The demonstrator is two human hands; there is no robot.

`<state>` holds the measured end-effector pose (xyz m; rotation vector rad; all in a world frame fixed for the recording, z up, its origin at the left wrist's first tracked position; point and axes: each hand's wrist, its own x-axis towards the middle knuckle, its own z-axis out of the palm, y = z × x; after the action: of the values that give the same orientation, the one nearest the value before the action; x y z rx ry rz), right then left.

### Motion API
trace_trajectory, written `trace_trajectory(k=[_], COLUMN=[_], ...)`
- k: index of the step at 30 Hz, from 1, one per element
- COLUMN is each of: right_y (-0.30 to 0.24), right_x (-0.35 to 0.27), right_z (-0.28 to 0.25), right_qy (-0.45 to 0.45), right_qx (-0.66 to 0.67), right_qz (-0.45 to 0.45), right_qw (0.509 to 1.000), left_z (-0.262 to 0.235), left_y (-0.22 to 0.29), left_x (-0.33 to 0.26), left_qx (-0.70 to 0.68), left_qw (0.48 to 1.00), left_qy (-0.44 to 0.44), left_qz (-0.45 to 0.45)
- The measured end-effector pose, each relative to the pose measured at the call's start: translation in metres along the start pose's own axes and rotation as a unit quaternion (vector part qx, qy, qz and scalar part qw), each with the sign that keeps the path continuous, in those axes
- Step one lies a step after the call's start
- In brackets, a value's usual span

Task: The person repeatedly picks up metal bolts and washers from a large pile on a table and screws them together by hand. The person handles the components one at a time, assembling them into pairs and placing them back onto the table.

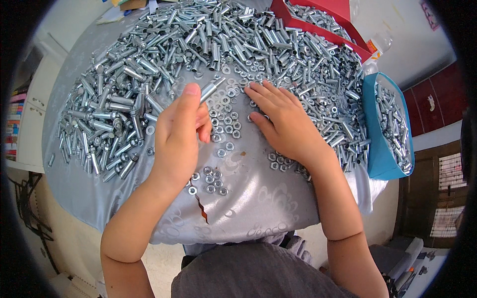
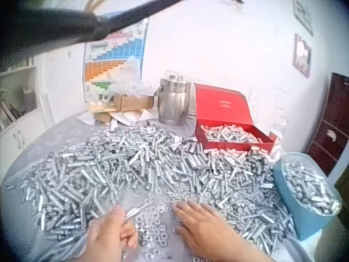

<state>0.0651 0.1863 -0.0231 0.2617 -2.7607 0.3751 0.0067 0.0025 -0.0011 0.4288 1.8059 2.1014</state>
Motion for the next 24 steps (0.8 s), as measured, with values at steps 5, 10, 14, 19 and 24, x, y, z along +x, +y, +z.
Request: trace_trajectory(k=[5,10,14,19,24], right_y=[0.0,-0.001,-0.004,-0.006,-0.008], right_x=[0.0,0.003,-0.002,-0.007,-0.006], right_z=[-0.003,-0.004,-0.003,-0.004,-0.012], right_qy=[0.006,0.024,0.037,0.049,0.073], right_qx=[0.027,0.014,-0.021,0.03,0.13], right_qz=[0.008,-0.003,-0.007,-0.006,0.008], right_qw=[1.0,1.0,0.999,0.998,0.989], left_z=[0.0,-0.001,0.0,-0.001,0.003], left_y=[-0.003,-0.003,-0.004,-0.002,-0.005], left_x=[0.003,0.001,0.002,0.0,-0.002], left_qx=[-0.004,0.013,0.005,0.036,0.06], left_qw=[1.0,1.0,1.0,0.999,0.995], left_qy=[0.001,-0.008,-0.008,-0.019,-0.063], left_qz=[-0.013,-0.014,-0.015,-0.02,-0.046])
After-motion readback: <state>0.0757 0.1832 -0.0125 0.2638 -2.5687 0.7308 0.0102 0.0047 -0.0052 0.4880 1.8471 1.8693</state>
